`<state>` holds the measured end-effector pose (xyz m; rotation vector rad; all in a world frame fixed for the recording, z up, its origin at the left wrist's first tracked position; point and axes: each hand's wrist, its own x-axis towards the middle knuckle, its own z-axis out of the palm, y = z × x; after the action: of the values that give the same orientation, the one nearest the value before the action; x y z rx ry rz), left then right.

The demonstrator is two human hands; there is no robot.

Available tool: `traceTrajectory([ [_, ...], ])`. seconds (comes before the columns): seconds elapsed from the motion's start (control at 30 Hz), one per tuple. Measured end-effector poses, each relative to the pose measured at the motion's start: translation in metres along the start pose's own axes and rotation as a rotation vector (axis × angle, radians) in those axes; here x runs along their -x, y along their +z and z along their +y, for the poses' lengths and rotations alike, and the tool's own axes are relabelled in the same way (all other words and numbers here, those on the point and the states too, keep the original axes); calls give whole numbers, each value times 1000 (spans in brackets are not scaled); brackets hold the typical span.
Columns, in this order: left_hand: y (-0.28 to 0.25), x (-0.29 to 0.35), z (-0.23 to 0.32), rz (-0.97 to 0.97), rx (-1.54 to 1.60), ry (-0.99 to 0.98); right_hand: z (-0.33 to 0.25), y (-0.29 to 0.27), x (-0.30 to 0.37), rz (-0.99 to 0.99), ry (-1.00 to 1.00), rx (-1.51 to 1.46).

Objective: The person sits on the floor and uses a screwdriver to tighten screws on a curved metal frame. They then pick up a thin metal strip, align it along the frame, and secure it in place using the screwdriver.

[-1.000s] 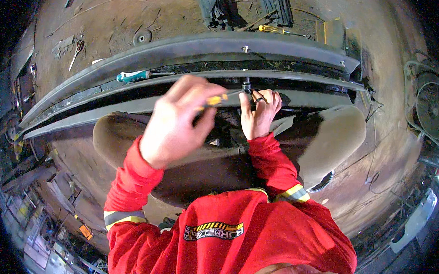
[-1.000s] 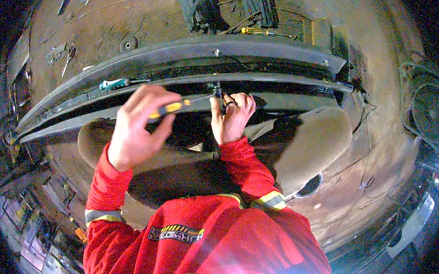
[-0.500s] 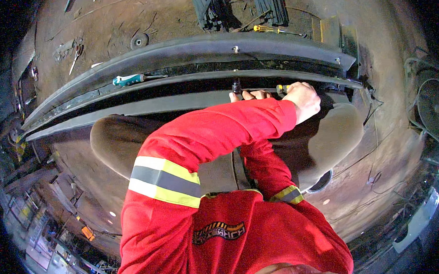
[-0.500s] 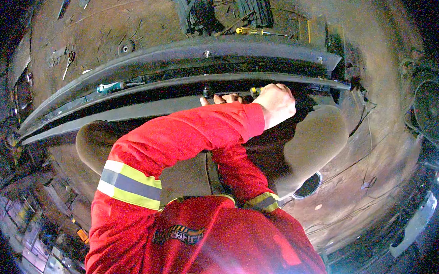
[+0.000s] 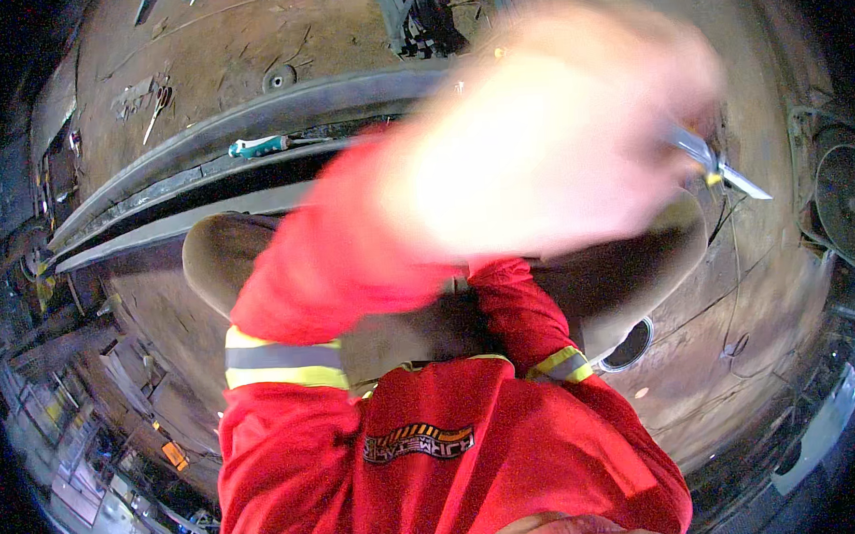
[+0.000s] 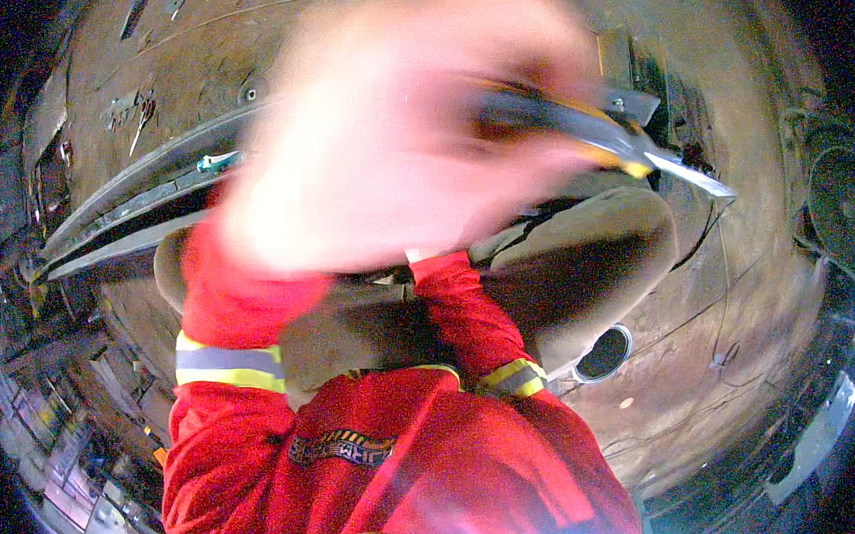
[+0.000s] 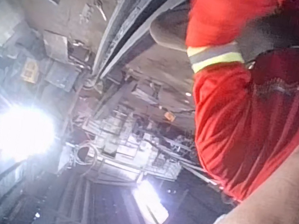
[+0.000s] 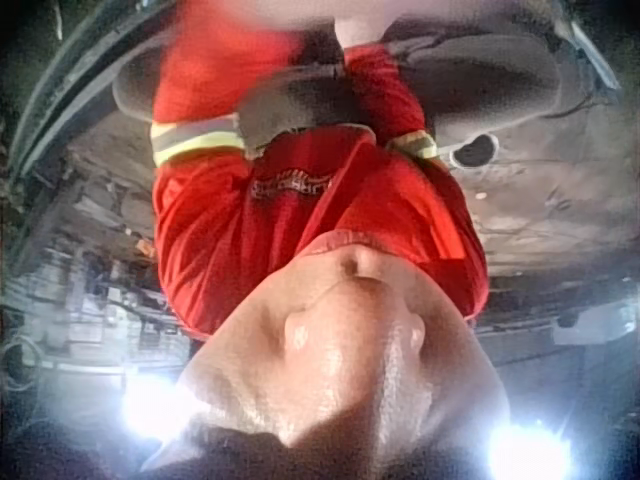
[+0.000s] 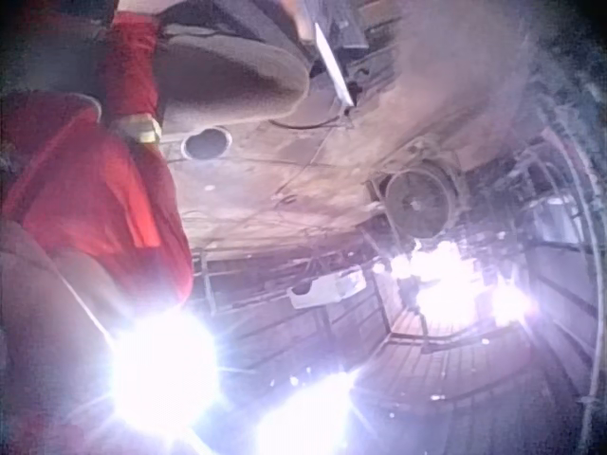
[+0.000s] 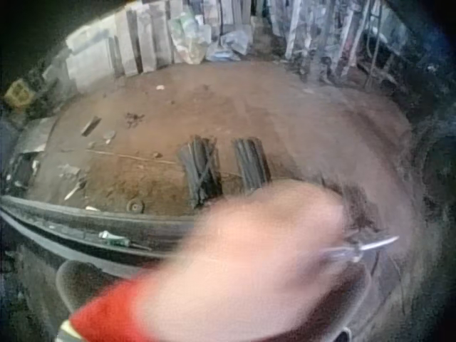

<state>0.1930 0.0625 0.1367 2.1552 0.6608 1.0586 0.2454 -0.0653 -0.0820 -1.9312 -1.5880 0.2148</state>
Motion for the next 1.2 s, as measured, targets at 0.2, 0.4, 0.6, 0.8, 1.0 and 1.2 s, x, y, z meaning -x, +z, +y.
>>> traceTrajectory([
  [0.2,-120,151,-46,-337,-179,-428,-12,2,0,94,-30,-89],
  [0.4,-78,224,-82,-443,-348,-708,-7,3,2,70,-28,-70],
  [0.6,-63,222,-89,-503,-383,-661,-4,5,2,76,-50,-72],
  [0.8,-64,218,-89,-510,-421,-605,-7,3,0,63,-47,-70],
  [1.0,-76,197,-85,-426,-245,-514,-14,-4,-4,48,-43,-52],
  [1.2,-75,150,-32,-191,-31,-393,-13,-6,-3,-33,-43,-67],
])
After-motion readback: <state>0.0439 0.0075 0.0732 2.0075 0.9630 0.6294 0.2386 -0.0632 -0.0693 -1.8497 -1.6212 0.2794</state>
